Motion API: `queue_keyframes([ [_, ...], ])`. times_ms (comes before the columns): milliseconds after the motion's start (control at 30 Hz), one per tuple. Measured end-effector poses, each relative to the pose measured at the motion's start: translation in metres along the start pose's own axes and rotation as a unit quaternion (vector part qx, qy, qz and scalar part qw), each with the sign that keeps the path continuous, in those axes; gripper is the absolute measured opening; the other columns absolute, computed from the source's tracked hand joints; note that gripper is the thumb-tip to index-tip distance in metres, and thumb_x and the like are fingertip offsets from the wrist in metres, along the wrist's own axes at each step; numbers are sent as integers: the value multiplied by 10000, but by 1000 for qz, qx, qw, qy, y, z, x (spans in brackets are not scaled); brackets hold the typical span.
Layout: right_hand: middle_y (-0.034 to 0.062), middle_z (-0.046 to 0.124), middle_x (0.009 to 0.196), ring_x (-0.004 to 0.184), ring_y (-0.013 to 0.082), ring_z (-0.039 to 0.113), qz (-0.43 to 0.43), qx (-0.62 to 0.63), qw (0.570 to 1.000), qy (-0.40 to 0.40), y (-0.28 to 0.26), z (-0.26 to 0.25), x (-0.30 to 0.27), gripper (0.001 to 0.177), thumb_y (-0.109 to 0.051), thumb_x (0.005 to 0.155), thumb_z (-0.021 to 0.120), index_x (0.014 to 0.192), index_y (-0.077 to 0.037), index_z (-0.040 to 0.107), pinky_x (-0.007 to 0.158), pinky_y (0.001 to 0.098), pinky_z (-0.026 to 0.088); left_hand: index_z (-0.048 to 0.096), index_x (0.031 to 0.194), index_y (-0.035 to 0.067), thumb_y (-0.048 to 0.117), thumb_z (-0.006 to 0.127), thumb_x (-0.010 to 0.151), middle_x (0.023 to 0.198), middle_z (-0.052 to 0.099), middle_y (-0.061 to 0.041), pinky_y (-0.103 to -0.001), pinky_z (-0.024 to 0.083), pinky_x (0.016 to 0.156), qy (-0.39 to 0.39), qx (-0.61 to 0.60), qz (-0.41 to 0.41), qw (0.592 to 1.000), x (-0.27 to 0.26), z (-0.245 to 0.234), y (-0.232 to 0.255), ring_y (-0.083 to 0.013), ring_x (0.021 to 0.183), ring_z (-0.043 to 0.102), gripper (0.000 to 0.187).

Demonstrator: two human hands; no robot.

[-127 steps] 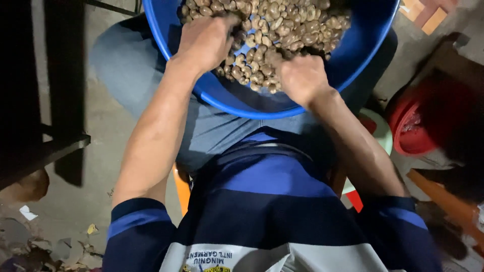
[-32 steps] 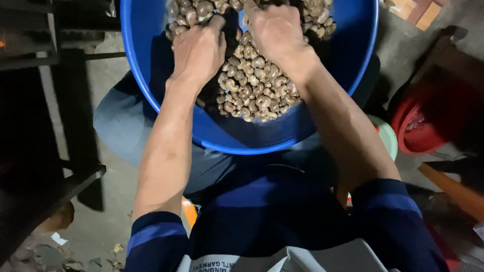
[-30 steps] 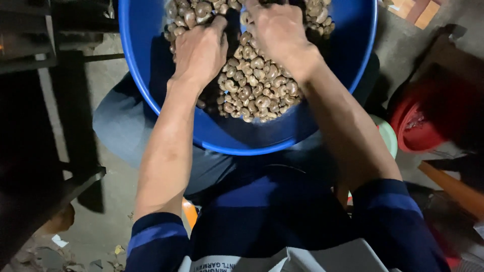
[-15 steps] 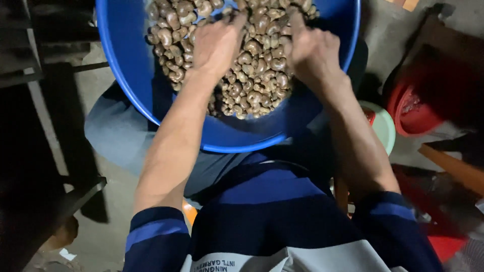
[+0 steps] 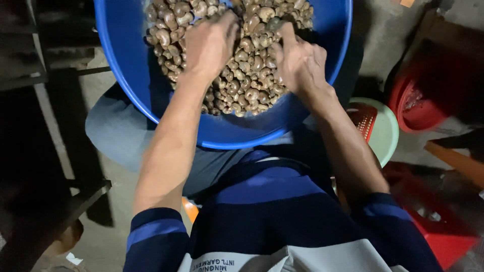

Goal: Sifting through a large bowl of nuts by hand to inspect or sort them.

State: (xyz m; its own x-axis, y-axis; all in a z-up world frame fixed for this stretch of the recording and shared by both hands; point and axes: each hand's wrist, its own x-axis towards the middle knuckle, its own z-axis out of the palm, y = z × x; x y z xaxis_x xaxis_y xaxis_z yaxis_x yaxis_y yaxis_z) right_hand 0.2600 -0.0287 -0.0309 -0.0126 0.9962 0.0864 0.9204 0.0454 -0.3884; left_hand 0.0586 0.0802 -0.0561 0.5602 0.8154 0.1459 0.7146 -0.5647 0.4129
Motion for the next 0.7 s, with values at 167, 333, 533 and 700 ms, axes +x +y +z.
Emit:
queue_keyframes([
  [167, 97, 648, 635, 418, 241, 592, 1, 11, 999, -38, -4, 0, -5, 255, -63, 950, 647, 1194, 8, 631, 380, 361, 439, 617, 1434, 209, 298, 677, 1026, 730, 675, -58, -423, 598, 715, -195, -11, -54, 979, -6, 29, 6, -208, 633, 636, 422],
  [333, 42, 632, 669, 409, 212, 529, 17, -36, 992, -123, -9, 11, 0, 444, -124, 975, 505, 1374, 34, 621, 361, 359, 390, 693, 1339, 155, 159, 702, 989, 625, 617, -21, -573, 486, 1017, -214, -25, -77, 974, -3, 6, 7, -201, 633, 644, 350],
  [533, 99, 679, 623, 409, 264, 606, -93, -81, 985, -123, -26, 11, -11, 413, -150, 983, 551, 1361, 10, 596, 376, 384, 453, 747, 1243, 165, 158, 719, 899, 773, 748, -133, -561, 534, 833, -132, 22, -63, 989, -17, -10, 1, -362, 687, 702, 345],
  [700, -72, 395, 436, 295, 101, 315, -134, -64, 970, -191, -35, 22, -36, 272, 30, 874, 570, 1142, 43, 610, 233, 297, 227, 711, 1321, 145, 138, 647, 990, 1112, 785, -106, -402, 637, 651, -208, -18, -61, 976, -24, -7, 0, -209, 516, 683, 337],
])
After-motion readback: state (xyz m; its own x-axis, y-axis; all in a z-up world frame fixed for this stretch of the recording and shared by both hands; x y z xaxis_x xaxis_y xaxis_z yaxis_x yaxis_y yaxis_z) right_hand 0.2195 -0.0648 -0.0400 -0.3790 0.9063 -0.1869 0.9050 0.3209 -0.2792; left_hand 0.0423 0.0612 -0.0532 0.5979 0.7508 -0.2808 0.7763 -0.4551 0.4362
